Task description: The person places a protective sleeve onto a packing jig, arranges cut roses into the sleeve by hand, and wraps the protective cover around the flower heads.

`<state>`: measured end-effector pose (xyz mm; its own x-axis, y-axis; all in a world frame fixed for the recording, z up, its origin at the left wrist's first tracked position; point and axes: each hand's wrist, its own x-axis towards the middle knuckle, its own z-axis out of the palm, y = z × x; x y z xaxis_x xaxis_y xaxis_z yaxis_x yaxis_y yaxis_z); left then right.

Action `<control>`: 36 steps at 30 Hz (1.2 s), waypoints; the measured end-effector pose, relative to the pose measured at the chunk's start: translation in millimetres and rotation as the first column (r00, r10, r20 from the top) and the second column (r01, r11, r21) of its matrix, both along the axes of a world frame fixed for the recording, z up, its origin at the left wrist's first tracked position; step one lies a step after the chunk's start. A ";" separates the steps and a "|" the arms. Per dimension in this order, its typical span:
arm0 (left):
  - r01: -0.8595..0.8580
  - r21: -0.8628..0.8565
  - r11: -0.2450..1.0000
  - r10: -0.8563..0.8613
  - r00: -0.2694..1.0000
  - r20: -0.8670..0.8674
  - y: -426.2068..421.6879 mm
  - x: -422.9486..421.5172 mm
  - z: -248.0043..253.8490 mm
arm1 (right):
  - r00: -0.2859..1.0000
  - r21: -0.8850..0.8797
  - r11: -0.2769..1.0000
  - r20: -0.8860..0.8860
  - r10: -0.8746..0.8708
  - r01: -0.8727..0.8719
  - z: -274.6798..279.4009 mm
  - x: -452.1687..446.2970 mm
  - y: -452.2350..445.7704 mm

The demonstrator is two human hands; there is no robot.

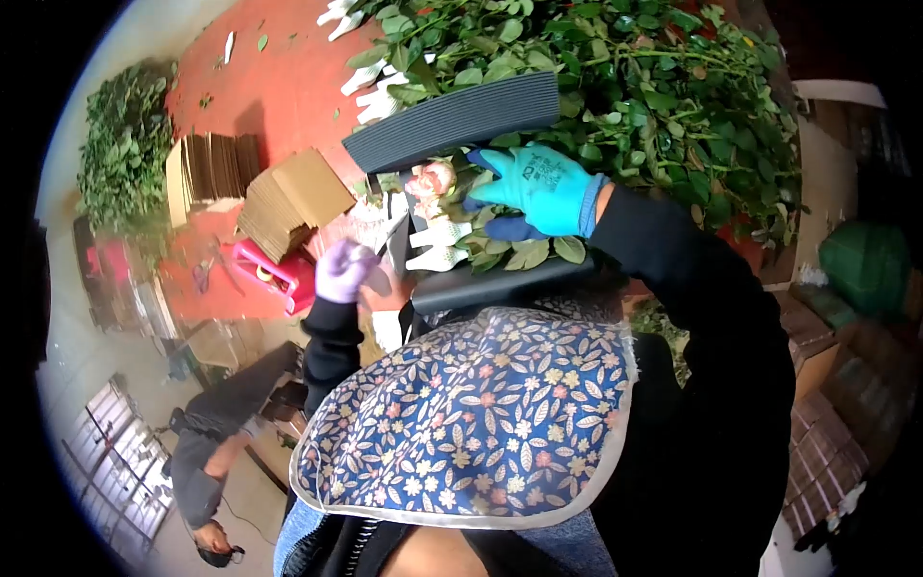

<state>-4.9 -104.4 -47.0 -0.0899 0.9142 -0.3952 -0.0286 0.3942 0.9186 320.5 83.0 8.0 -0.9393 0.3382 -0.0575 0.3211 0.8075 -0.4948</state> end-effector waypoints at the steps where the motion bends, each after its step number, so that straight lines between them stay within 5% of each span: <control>1: 0.070 0.014 0.997 -0.068 0.992 -0.103 8.0 18.3 -2.7 | 0.999 0.040 0.999 0.053 0.001 -0.003 -1.2 -2.4 -4.6; 4: 0.214 -0.076 0.974 -0.225 0.951 -0.213 26.9 57.0 8.1 | 0.970 0.185 0.982 0.242 -0.007 -0.039 -1.4 -9.9 -16.4; 6: 0.188 -0.069 0.980 -0.191 0.980 -0.056 31.2 63.9 15.9 | 0.972 0.149 0.989 0.230 -0.057 0.023 -7.6 -7.8 -21.7; 8: 0.205 -0.084 0.975 -0.221 0.925 -0.309 29.6 46.3 15.3 | 0.973 0.235 0.972 0.222 -0.063 0.009 -16.3 -5.4 -23.1; 10: 0.068 -0.050 0.996 -0.079 0.964 -0.256 25.4 25.7 15.3 | 0.964 0.194 0.981 0.255 -0.072 0.021 -11.4 -6.2 -20.6; 12: 0.254 0.116 0.960 -0.177 0.875 -0.450 17.8 10.2 1.5 | 0.978 0.157 0.988 0.202 -0.044 0.012 -7.9 -3.5 -18.4; 16: 0.376 -0.130 0.918 -0.394 0.904 -0.169 40.1 56.8 27.5 | 0.974 0.100 0.987 0.176 -0.141 0.124 -7.8 -10.1 -22.8; 20: 0.343 -0.069 0.937 -0.350 0.924 -0.157 45.2 63.8 21.0 | 0.978 0.105 0.991 0.183 -0.103 0.085 -10.2 -8.4 -21.8; 21: 0.353 -0.139 0.925 -0.376 0.904 -0.204 47.5 60.2 31.0 | 0.979 0.109 0.989 0.171 -0.113 0.095 -10.2 -8.3 -23.2; 24: 0.304 0.131 0.944 -0.190 0.822 -0.538 31.0 27.8 12.9 | 0.980 0.137 0.983 0.142 -0.141 0.122 -10.2 -8.5 -22.3; 26: 0.243 0.002 0.970 -0.207 0.832 -0.515 6.7 -19.6 15.1 | 0.981 0.101 0.989 0.151 -0.125 0.111 -11.6 -6.1 -20.7; 28: 0.186 -0.099 0.978 -0.205 0.944 -0.257 -55.0 -68.3 -15.9 | 0.984 0.061 0.991 0.123 -0.127 0.121 -8.8 -6.3 -19.7; 30: 0.151 -0.381 0.912 -0.317 0.849 -0.423 -118.5 -81.5 -15.9 | 0.988 0.022 0.990 0.052 -0.142 0.141 -9.4 -4.1 -18.6; 32: 0.042 -0.706 0.707 -0.528 0.696 -0.487 -193.5 -110.4 -40.6 | 0.996 0.030 0.997 0.047 -0.079 0.077 4.4 -2.7 -9.8; 34: -0.036 -0.879 0.476 -0.722 0.554 -0.414 -229.3 -120.3 -37.8 | 0.991 -0.180 0.979 -0.081 -0.108 0.092 17.3 -3.1 -4.7; 36: -0.173 -0.944 0.282 -0.899 0.296 -0.323 -243.8 -102.6 -31.7 | 0.995 -0.038 0.995 -0.026 -0.097 0.096 43.5 -3.0 -4.1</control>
<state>-107.6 -348.2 -78.7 -0.5556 0.2060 -0.8056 0.7864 0.4450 -0.4286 317.5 78.9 51.5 -0.9038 0.4256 -0.0455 0.3823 0.7548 -0.5331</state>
